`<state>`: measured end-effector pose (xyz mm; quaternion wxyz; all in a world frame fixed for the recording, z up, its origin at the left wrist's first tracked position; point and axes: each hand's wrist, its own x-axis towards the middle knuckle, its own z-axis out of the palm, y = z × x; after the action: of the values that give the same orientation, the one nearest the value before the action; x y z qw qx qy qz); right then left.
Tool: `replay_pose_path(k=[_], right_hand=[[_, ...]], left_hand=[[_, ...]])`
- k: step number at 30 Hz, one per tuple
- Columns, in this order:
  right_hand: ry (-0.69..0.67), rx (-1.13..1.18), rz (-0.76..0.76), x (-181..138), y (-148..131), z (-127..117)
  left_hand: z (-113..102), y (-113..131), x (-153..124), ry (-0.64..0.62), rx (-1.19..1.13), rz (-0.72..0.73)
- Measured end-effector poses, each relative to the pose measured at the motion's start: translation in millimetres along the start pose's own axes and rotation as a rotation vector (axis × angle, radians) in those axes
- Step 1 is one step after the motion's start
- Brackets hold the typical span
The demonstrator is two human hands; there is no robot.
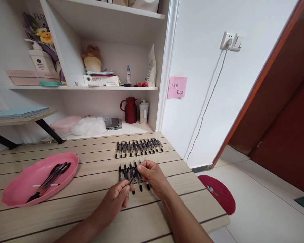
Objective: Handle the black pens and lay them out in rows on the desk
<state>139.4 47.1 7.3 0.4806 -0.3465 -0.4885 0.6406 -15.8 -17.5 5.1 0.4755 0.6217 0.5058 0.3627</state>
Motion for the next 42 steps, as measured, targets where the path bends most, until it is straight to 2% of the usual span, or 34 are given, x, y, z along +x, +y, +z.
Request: replay_pose_path(k=[15,24,27,30,33,36,39,42], right_hand=[[-0.017,0.006,-0.007,-1.8,-2.2,1.4],[0.026,-0.094,-0.040,1.8,3.2,1.3],[0.030,-0.176,-0.059,2.4,-3.1,-2.9],[0.160,-0.393,-0.109,7.6,-17.1,-17.4],[0.317,-0.891,-0.101,15.3,-28.5,-36.9],[0.364,-1.344,0.007,20.3,-26.8,-50.2],[0.321,-1.518,0.092,22.3,-15.7,-55.2],[0.345,-1.505,0.101,23.8,-9.7,-57.4]], left_hand=[[0.6,0.4,-0.1,0.010,0.043,0.037],[0.3,-0.8,0.5,0.014,0.049,0.024],[-1.1,1.4,0.6,0.023,0.056,0.032],[-2.3,1.2,0.9,0.048,0.037,0.044],[-2.9,-0.7,1.4,0.076,0.022,0.053],[-3.7,-1.1,1.5,0.075,0.030,0.051],[-5.1,1.2,1.4,0.057,0.044,0.039],[-6.3,3.1,1.6,0.052,0.055,0.022]])
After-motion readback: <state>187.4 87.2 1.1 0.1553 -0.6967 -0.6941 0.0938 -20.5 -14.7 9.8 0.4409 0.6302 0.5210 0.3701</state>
